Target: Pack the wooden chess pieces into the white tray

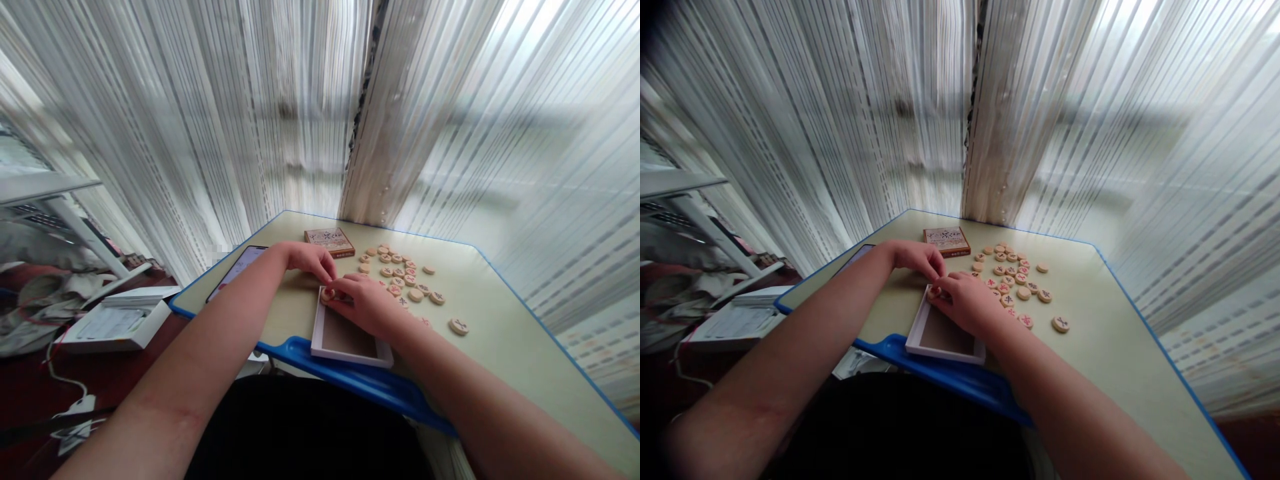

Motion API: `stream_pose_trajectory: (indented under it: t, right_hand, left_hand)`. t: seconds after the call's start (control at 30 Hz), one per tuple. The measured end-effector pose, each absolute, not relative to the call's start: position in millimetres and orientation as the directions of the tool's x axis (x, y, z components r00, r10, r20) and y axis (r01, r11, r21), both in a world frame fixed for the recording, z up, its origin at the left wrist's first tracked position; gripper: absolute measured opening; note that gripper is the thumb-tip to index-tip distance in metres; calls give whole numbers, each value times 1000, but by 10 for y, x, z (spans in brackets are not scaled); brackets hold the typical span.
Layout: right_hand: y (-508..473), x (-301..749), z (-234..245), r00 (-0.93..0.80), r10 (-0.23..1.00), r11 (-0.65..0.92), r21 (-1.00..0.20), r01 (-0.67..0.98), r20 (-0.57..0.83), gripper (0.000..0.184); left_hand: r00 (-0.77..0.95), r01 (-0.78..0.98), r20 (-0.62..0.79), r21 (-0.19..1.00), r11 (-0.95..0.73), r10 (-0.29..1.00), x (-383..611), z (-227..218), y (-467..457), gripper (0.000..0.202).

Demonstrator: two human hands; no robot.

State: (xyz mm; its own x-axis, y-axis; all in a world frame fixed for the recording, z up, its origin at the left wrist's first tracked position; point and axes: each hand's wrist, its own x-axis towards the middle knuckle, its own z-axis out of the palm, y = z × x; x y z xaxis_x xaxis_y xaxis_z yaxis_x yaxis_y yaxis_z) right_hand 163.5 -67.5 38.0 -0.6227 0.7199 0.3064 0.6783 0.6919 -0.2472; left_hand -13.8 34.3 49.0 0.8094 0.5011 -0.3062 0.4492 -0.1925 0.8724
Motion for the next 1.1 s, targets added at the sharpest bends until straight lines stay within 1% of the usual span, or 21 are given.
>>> stream_pose_trajectory:
  t: [0.3,0.5,0.73,0.93,1.1]
  right_hand:
    - [-652,1630,358,-615,716,694,-245,677,331,19]
    - [-644,1627,350,-627,701,710,-254,657,338,17]
    - [-667,1618,366,-608,717,695,-271,666,341,17]
    - [-664,1624,361,-604,730,681,-252,688,320,20]
    - [-655,1622,348,-595,740,668,-248,701,313,21]
  left_hand:
    - [805,454,-328,877,-156,495,-138,479,358,20]
    - [801,457,-323,873,-167,504,-133,499,339,20]
    - [806,466,-329,865,-185,492,-139,485,364,19]
    - [794,466,-328,869,-166,511,-148,465,371,18]
    - [802,452,-324,879,-155,503,-152,459,381,17]
